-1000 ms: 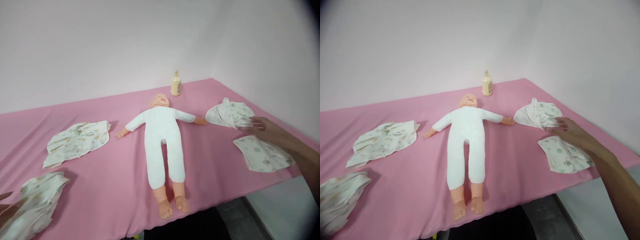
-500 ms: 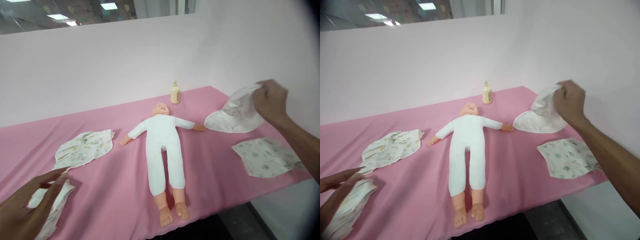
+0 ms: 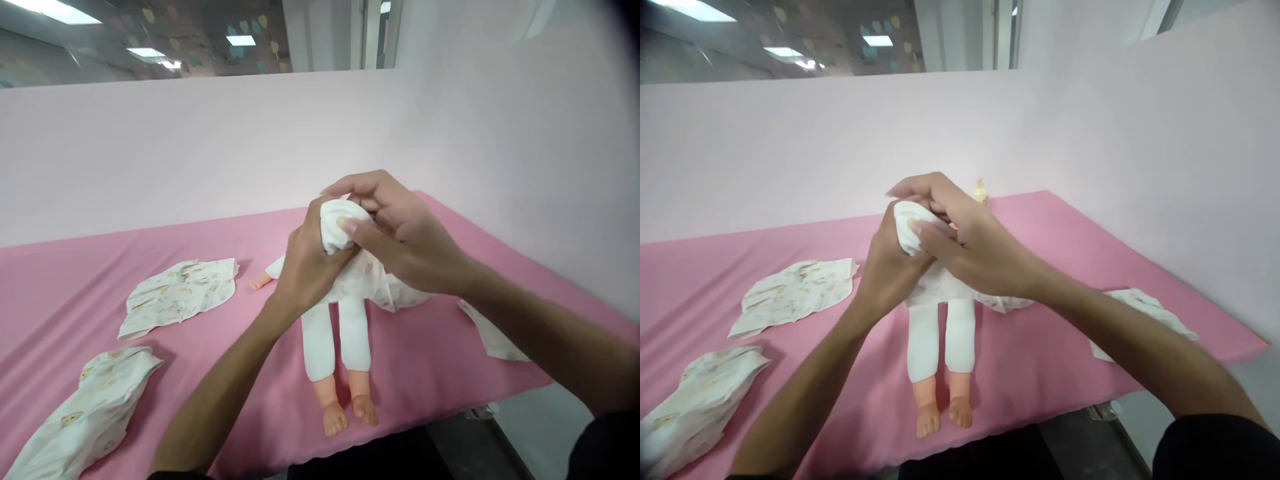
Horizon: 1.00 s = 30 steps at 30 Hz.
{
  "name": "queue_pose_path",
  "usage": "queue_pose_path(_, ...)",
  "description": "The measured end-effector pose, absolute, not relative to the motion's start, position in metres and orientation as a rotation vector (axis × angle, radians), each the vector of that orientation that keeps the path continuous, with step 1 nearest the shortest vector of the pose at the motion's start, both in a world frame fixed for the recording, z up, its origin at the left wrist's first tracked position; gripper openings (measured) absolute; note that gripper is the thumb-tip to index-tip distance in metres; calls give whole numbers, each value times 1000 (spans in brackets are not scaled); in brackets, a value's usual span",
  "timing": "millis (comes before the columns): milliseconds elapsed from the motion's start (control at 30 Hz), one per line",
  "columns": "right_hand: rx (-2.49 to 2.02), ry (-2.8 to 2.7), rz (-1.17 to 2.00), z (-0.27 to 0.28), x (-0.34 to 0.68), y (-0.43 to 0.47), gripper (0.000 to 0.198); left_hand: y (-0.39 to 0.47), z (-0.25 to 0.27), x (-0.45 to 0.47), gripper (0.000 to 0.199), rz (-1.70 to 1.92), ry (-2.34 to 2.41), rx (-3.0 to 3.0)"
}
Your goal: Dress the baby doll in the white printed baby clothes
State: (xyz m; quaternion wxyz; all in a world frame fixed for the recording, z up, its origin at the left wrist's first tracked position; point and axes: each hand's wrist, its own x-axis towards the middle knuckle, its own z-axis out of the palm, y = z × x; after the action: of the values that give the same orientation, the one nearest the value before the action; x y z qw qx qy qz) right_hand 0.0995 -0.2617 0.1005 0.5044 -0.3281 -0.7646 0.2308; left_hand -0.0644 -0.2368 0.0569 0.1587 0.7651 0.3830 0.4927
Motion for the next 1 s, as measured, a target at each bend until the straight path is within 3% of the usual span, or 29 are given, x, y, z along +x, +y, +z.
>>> queue_pose_path(67, -812, -1767, 487, 87, 98, -262, 48, -231, 65, -69, 29, 1535, 1149, 2152)
queue_pose_path(200, -946, -1685, 348, 46, 101, -262, 67, -230, 74, -83, 24, 1725, 1198, 2106)
queue_pose_path(267, -1067, -1742, 415, 28, 100, -262, 52, -233, 77, -87, 25, 1758, 1201, 2067)
queue_pose_path(367, -1246, -1829, 539, 18, 100, -259, 7, -237, 80, -94, 27, 1767, 1235, 2063)
queue_pose_path(467, -1342, -1782, 477, 29, 113, -253, 25, -236, 85, -107, 28, 1795, 1326, 2094)
queue_pose_path(700, -1470, -1846, -34, 59, 149, -228, 17, -235, 98, -133, 24, 2042, 1280, 2082)
queue_pose_path(867, -1583, -1956, -167, 69, 157, -218, 15, -242, 101, -138, 48, 2169, 1387, 2101)
queue_pose_path(1000, -1634, -1963, -278, 83, 165, -213, 11, -246, 103, -144, 52, 2306, 1372, 2159)
